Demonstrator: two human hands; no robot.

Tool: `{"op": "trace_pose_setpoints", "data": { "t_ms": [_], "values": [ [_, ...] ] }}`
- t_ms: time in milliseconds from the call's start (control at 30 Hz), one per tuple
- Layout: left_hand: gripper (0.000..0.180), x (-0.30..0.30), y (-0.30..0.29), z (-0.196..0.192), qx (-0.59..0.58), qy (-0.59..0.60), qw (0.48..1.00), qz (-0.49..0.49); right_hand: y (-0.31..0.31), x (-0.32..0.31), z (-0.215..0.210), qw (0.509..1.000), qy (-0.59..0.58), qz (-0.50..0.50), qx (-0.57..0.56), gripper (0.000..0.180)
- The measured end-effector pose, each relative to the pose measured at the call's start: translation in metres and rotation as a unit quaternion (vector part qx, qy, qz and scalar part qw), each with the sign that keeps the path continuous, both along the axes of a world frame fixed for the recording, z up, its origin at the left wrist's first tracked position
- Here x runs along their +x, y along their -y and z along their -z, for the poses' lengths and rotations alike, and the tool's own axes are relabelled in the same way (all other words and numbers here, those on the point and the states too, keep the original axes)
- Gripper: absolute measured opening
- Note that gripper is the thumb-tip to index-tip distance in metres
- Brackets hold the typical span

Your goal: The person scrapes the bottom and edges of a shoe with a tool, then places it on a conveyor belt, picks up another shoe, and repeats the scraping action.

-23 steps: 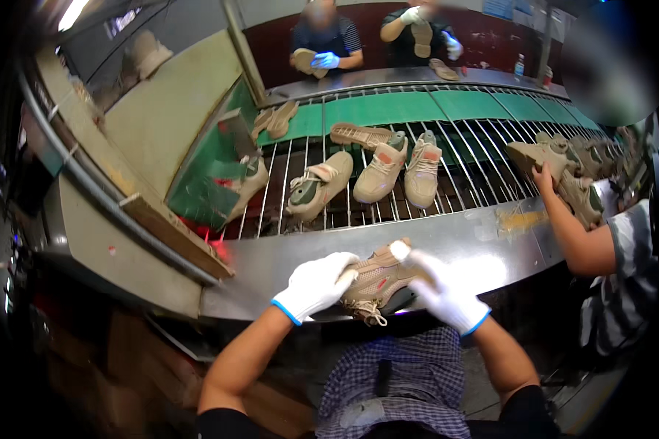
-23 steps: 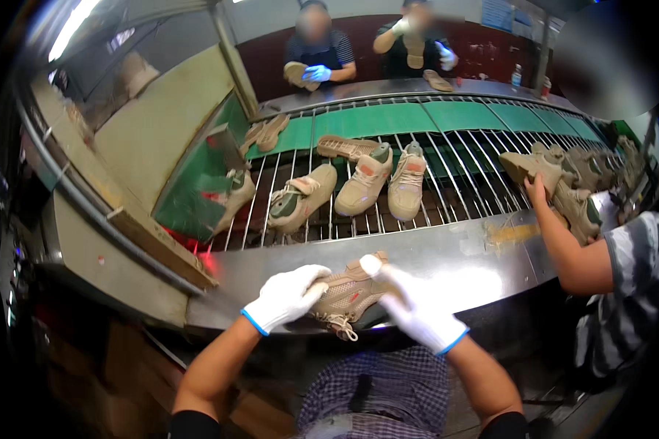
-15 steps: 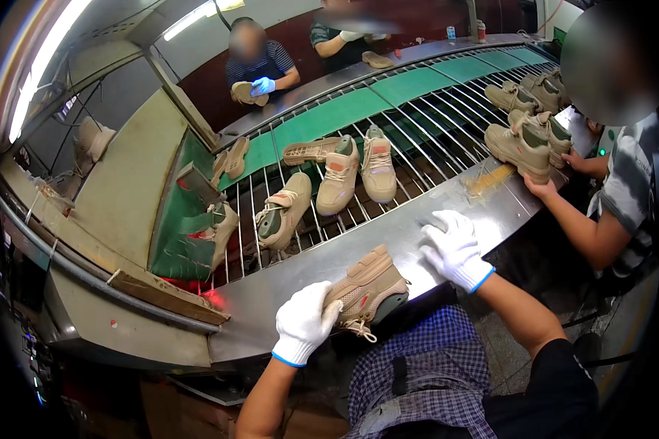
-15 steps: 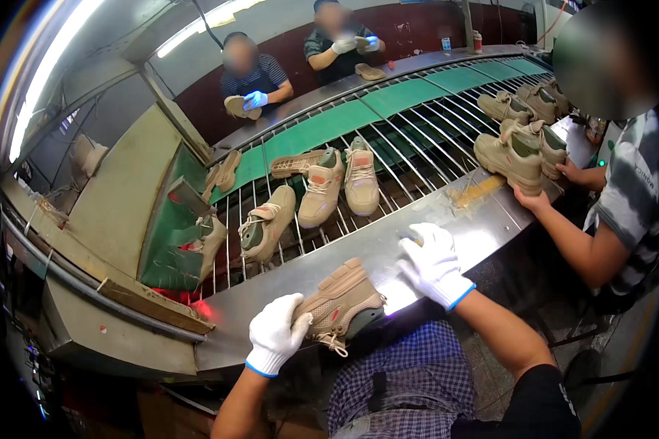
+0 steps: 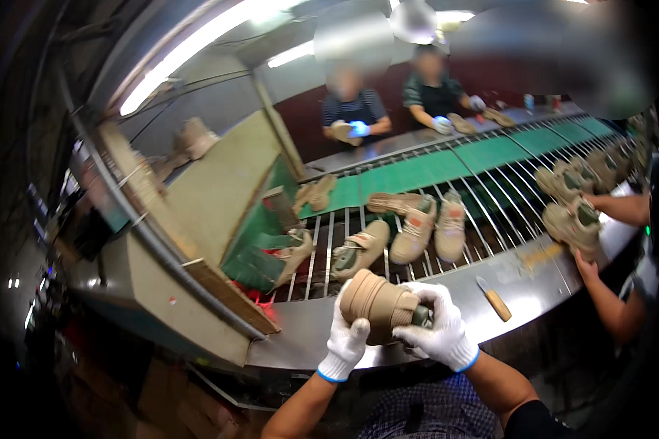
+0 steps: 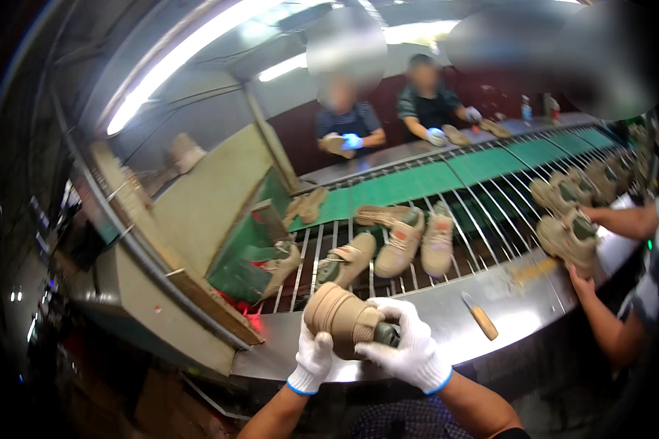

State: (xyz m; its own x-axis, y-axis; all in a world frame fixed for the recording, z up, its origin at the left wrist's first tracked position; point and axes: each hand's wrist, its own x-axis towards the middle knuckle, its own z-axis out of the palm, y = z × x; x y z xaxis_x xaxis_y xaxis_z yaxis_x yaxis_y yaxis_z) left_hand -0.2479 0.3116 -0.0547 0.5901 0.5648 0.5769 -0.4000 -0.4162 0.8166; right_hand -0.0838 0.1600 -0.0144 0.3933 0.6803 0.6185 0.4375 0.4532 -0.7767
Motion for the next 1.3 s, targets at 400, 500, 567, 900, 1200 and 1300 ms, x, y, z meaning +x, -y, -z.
{"op": "trace_pose_setpoints", "data": {
  "t_ms": [400, 500, 567, 900, 1200, 1300],
  "values": [
    [0.047, -0.037, -0.025, -0.038, -0.141, 0.004, 0.984, 0.109, -0.021, -0.011, -0.023, 0.979, 0.202, -0.027, 0.010, 0.071],
    [0.036, -0.059, -0.016, -0.043, -0.158, -0.062, 0.983, 0.064, -0.015, -0.028, -0.005, 0.973, 0.227, -0.022, 0.024, 0.071],
    [0.041, -0.078, -0.007, -0.046, -0.145, -0.139, 0.979, 0.027, -0.012, -0.040, 0.005, 0.969, 0.245, -0.020, 0.030, 0.070],
    [0.071, -0.106, 0.050, 0.044, -0.391, -0.349, 0.847, 0.092, 0.036, -0.055, 0.078, 0.879, 0.421, -0.225, -0.009, 0.037],
    [0.108, -0.060, 0.077, 0.097, -0.455, -0.236, 0.846, 0.150, 0.094, -0.021, 0.114, 0.943, 0.314, 0.017, -0.110, 0.067],
    [0.113, -0.042, 0.090, 0.090, -0.444, -0.266, 0.849, 0.104, 0.136, -0.027, 0.161, 0.962, 0.016, 0.072, -0.261, 0.086]
  ]
}}
